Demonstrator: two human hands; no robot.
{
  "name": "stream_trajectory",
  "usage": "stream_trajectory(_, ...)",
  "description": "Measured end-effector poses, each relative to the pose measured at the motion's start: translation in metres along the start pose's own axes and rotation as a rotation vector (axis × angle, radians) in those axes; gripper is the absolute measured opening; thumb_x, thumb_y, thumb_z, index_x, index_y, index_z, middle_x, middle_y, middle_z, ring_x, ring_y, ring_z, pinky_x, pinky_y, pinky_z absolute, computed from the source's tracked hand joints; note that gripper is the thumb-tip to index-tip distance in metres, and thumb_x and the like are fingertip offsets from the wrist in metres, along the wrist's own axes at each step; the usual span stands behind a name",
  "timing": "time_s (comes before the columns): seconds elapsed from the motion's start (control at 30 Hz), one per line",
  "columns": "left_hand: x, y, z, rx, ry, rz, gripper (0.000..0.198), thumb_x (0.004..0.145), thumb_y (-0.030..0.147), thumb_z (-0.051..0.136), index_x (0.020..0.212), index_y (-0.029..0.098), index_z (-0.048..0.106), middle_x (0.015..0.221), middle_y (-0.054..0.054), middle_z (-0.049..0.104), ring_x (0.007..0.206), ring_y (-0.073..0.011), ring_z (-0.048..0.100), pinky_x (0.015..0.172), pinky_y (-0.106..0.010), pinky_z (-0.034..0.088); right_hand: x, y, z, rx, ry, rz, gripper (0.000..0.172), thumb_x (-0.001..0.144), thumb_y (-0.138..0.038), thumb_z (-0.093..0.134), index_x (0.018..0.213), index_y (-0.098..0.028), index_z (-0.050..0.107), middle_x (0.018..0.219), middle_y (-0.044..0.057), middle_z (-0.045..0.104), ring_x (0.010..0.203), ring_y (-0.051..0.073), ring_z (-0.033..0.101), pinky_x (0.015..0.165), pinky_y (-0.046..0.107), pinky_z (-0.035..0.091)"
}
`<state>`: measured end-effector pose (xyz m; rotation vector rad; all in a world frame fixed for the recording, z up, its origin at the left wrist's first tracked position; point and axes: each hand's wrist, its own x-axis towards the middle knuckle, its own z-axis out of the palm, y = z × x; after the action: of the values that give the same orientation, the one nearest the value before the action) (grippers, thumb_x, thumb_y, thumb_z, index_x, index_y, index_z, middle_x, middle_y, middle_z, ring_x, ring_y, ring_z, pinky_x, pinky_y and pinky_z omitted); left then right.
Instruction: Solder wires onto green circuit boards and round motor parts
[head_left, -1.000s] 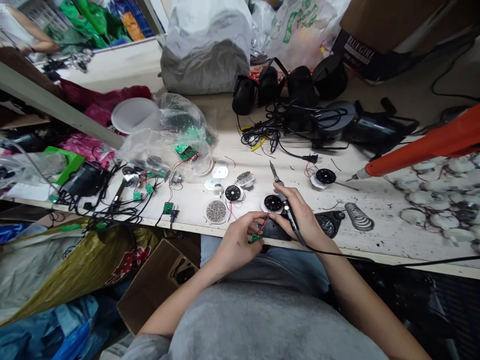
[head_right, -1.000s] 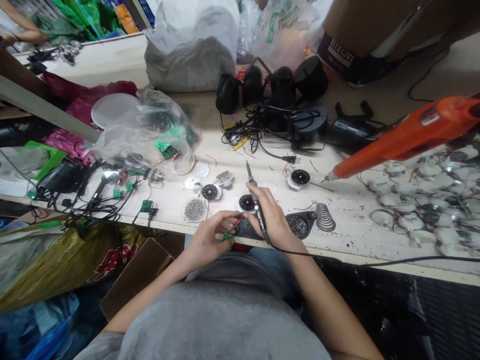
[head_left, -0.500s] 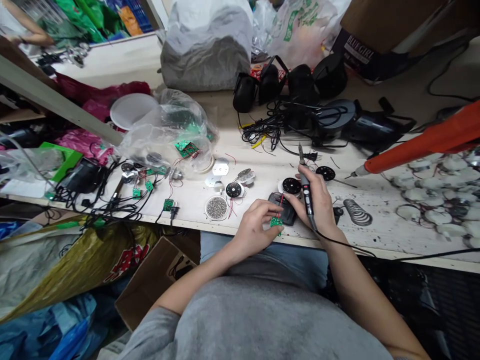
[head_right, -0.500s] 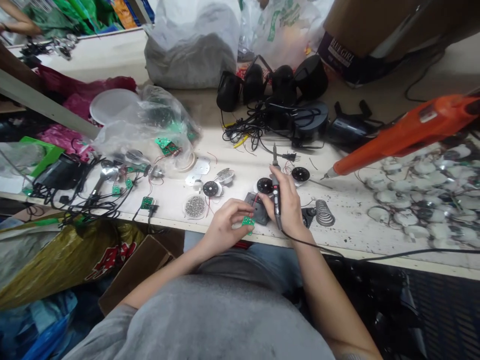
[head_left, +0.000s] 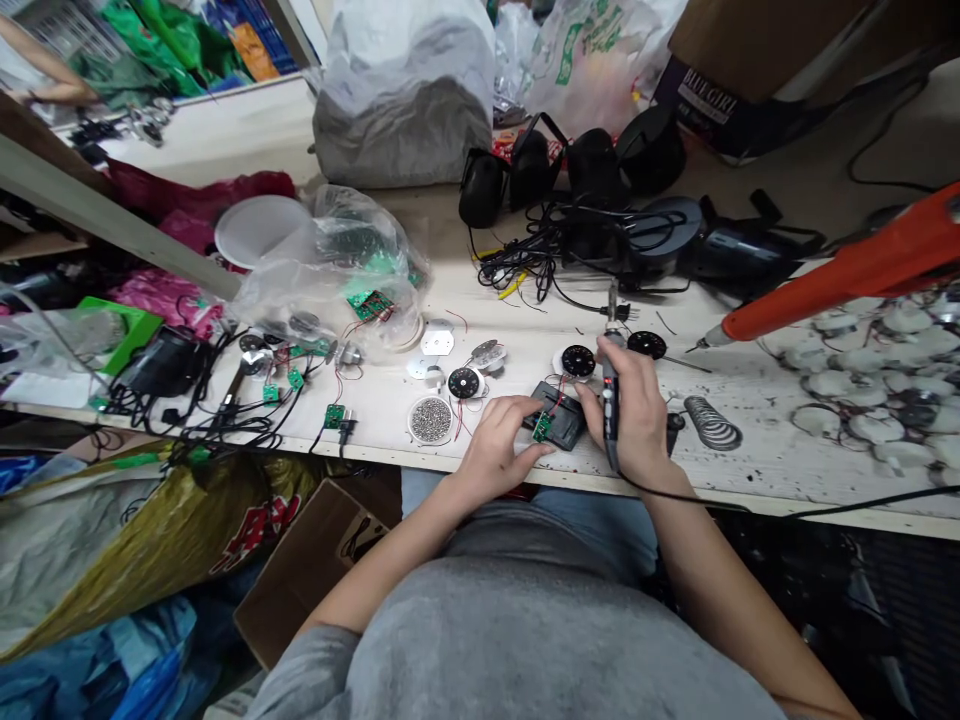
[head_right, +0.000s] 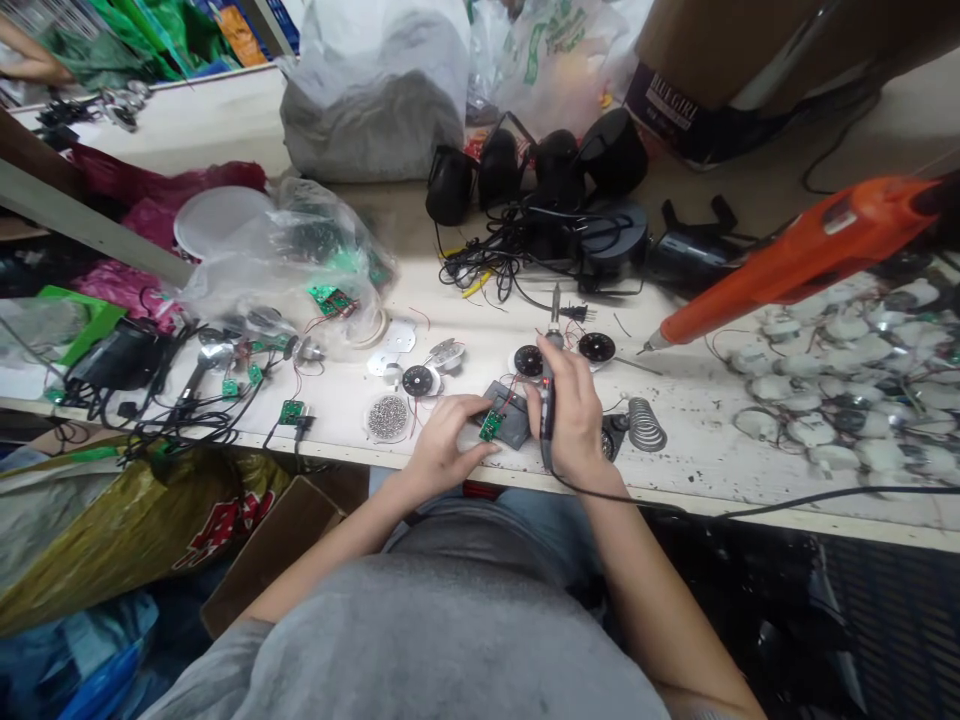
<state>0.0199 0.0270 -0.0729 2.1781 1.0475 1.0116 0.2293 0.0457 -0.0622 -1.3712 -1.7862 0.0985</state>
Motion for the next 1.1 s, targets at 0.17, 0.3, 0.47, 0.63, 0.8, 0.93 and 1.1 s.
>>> stream_trajectory(0.17,0.000,-0.006,0.000,0.023,-0.034,-0.030,0.047,0.096,0.051,0.069,0.129,0.019,0.061,0.120,-0.013,0.071,0.113,-0.0271,0.066,0.098,-0.046,0.054,-0.025,-0.021,-0.006,-0.021,0.075,-0.028,0.058,0.097,-0.023,0.064,0.153,-0.024,0.048,0.118,0.013,0.067,0.108,0.027,0.069,0.092,0.043,0.062)
stream_trajectory(0.3,-0.003,-0.001,-0.001,0.018,-0.057,-0.050,0.048,0.093,0.056,0.070,0.124,0.019,0.064,0.113,-0.012,0.068,0.106,-0.0261,0.065,0.093,-0.043,0.055,-0.034,-0.020,-0.003,0.040,-0.010,0.046,0.055,0.098,-0.022,0.059,0.152,-0.024,0.049,0.120,0.012,0.066,0.109,0.026,0.069,0.094,0.043,0.061)
stream_trajectory(0.47,-0.021,0.010,0.004,0.013,0.013,-0.121,0.052,0.087,0.057,0.077,0.121,0.018,0.068,0.109,-0.010,0.060,0.103,-0.0250,0.063,0.087,-0.040,0.057,-0.036,-0.026,-0.007,0.144,-0.099,0.016,0.057,0.098,-0.015,0.053,0.154,-0.025,0.046,0.123,0.011,0.065,0.108,0.024,0.069,0.092,0.040,0.062)
stream_trajectory(0.63,-0.030,0.015,0.009,0.017,0.064,-0.205,0.056,0.083,0.055,0.082,0.124,0.020,0.069,0.116,-0.011,0.054,0.112,-0.0281,0.059,0.094,-0.046,0.056,-0.043,-0.033,-0.011,0.140,-0.102,0.013,0.058,0.099,-0.015,0.054,0.154,-0.026,0.046,0.120,0.011,0.065,0.108,0.024,0.069,0.093,0.040,0.062)
stream_trajectory(0.8,-0.029,0.014,0.011,0.050,0.067,-0.218,0.057,0.083,0.058,0.081,0.121,0.018,0.068,0.119,-0.012,0.052,0.114,-0.0288,0.059,0.096,-0.047,0.056,-0.046,-0.031,-0.010,0.120,-0.074,0.017,0.055,0.099,-0.018,0.056,0.153,-0.024,0.047,0.119,0.012,0.065,0.102,0.024,0.071,0.091,0.042,0.063)
stream_trajectory(0.93,-0.026,0.014,0.016,0.064,0.091,-0.197,0.055,0.086,0.059,0.078,0.119,0.017,0.067,0.116,-0.013,0.053,0.114,-0.0291,0.060,0.096,-0.047,0.057,-0.048,-0.031,-0.008,0.124,-0.059,0.041,0.054,0.100,-0.018,0.056,0.152,-0.026,0.047,0.118,0.011,0.065,0.102,0.023,0.071,0.090,0.042,0.064)
stream_trajectory(1.1,-0.025,0.020,0.011,0.026,0.051,-0.171,0.055,0.088,0.054,0.076,0.127,0.017,0.062,0.122,-0.015,0.053,0.123,-0.0317,0.057,0.102,-0.050,0.056,-0.049,-0.032,-0.011,0.121,-0.029,0.011,0.056,0.098,-0.016,0.061,0.152,-0.024,0.048,0.114,0.010,0.066,0.105,0.024,0.069,0.090,0.041,0.062)
